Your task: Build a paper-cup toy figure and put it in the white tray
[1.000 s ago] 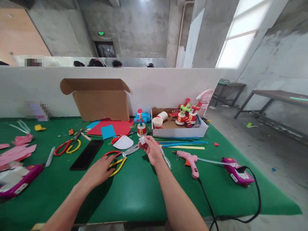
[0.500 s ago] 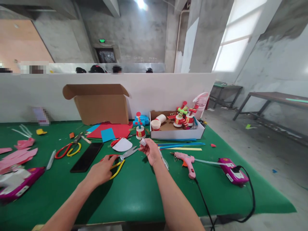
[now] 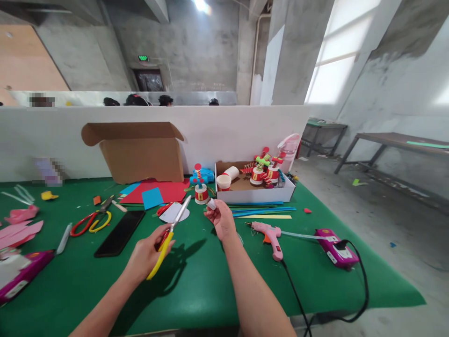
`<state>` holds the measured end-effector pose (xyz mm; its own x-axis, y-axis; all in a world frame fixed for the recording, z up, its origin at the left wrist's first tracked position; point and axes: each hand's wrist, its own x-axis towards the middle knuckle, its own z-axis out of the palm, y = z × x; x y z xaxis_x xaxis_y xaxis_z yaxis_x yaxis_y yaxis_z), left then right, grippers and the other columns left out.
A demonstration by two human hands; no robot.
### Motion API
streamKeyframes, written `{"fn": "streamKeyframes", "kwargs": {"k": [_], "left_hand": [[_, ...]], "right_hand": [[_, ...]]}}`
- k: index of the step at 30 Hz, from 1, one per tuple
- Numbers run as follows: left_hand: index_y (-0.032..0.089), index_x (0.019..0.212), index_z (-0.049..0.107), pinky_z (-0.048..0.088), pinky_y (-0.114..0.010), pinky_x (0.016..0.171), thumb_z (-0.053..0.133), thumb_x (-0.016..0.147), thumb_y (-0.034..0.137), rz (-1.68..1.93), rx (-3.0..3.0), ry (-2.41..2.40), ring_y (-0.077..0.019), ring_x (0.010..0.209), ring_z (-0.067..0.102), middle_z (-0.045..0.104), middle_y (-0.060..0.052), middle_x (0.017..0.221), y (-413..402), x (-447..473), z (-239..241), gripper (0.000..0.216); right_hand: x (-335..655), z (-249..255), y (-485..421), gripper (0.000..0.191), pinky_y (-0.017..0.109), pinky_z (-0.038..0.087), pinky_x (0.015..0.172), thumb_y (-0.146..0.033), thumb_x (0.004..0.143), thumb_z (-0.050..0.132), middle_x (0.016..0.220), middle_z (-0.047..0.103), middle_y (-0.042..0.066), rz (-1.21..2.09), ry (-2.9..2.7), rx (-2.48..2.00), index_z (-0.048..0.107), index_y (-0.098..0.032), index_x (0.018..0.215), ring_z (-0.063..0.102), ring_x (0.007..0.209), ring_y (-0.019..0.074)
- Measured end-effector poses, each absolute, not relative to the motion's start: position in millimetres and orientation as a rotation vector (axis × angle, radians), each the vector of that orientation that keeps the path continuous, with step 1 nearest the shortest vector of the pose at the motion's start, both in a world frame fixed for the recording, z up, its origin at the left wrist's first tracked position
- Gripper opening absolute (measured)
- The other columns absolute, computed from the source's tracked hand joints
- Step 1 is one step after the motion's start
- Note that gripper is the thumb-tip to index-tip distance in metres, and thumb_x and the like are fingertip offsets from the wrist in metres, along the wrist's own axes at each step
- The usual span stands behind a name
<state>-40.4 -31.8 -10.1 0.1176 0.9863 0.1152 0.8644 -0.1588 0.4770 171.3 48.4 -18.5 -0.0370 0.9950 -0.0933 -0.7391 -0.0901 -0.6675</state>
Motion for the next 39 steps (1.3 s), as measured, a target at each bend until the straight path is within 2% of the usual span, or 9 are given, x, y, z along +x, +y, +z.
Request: {"fn": "streamKeyframes", "kwargs": {"k": [2,4,6,10,19,24,39], "left_hand": [[0.025,0.127,0.049,0.047,-0.023,0.071,0.044,0.084,0.029,0.559,2.257,1.725,-0.0172,0.082,0.066,0.070,-0.004,0.099,-26.8,-29.7,-6.2,0.044],[0.026,0.131,0.045,0.047,-0.025,0.074,0.044,0.083,0.023,0.421,2.378,1.679,-0.0198,0.091,0.065,0.066,-0.006,0.113,-22.3,-19.7,-2.7,0.048],[0.025,0.136,0.039,0.048,-0.027,0.075,0.042,0.083,0.019,0.271,2.415,1.694,-0.0214,0.094,0.065,0.063,-0.008,0.118,-19.8,-12.1,-1.4,0.054],[0.023,0.141,0.032,0.048,-0.028,0.077,0.042,0.084,0.016,0.132,2.413,1.727,-0.0216,0.096,0.065,0.062,-0.010,0.120,-19.7,-7.1,-3.8,0.058],[0.020,0.139,0.034,0.048,-0.028,0.078,0.041,0.085,0.016,0.115,2.403,1.773,-0.0208,0.101,0.062,0.062,-0.011,0.119,-20.1,-8.6,-4.0,0.055],[0.019,0.139,0.034,0.048,-0.028,0.079,0.042,0.084,0.015,0.108,2.398,1.764,-0.0215,0.102,0.062,0.061,-0.012,0.118,-19.9,-7.8,-4.9,0.055],[0.019,0.139,0.035,0.048,-0.027,0.076,0.039,0.085,0.017,0.146,2.413,1.789,-0.0210,0.099,0.062,0.062,-0.012,0.116,-18.9,-8.3,-9.3,0.054]], "right_hand": [[172.8,-18.6,49.0,0.022,0.028,0.054,0.067,-0.034,0.064,0.076,0.063,0.066,-0.001,1.543,-0.532,-0.633,0.064,-0.019,0.074,0.056,0.052,0.0096],[173.8,-18.9,49.6,0.023,0.028,0.055,0.069,-0.033,0.064,0.076,0.067,0.068,0.000,1.524,-0.564,-0.615,0.065,-0.018,0.078,0.058,0.056,0.0105],[174.3,-19.3,50.3,0.025,0.028,0.054,0.069,-0.033,0.064,0.077,0.071,0.069,0.001,1.524,-0.595,-0.607,0.066,-0.018,0.081,0.060,0.059,0.0110],[174.7,-19.9,52.1,0.025,0.026,0.053,0.067,-0.034,0.063,0.078,0.070,0.070,0.000,1.527,-0.604,-0.616,0.067,-0.018,0.079,0.059,0.058,0.0100],[175.4,-19.5,51.4,0.022,0.026,0.055,0.067,-0.032,0.066,0.077,0.069,0.070,0.001,1.560,-0.622,-0.685,0.069,-0.018,0.081,0.062,0.059,0.0111],[172.4,-19.7,48.7,0.025,0.023,0.054,0.065,-0.034,0.065,0.079,0.071,0.070,0.000,1.573,-0.644,-0.703,0.070,-0.018,0.082,0.062,0.060,0.0106],[168.2,-16.4,46.4,0.026,0.025,0.053,0.069,-0.034,0.063,0.080,0.073,0.071,0.000,1.532,-0.652,-0.717,0.070,-0.019,0.081,0.063,0.064,0.0106]]}}
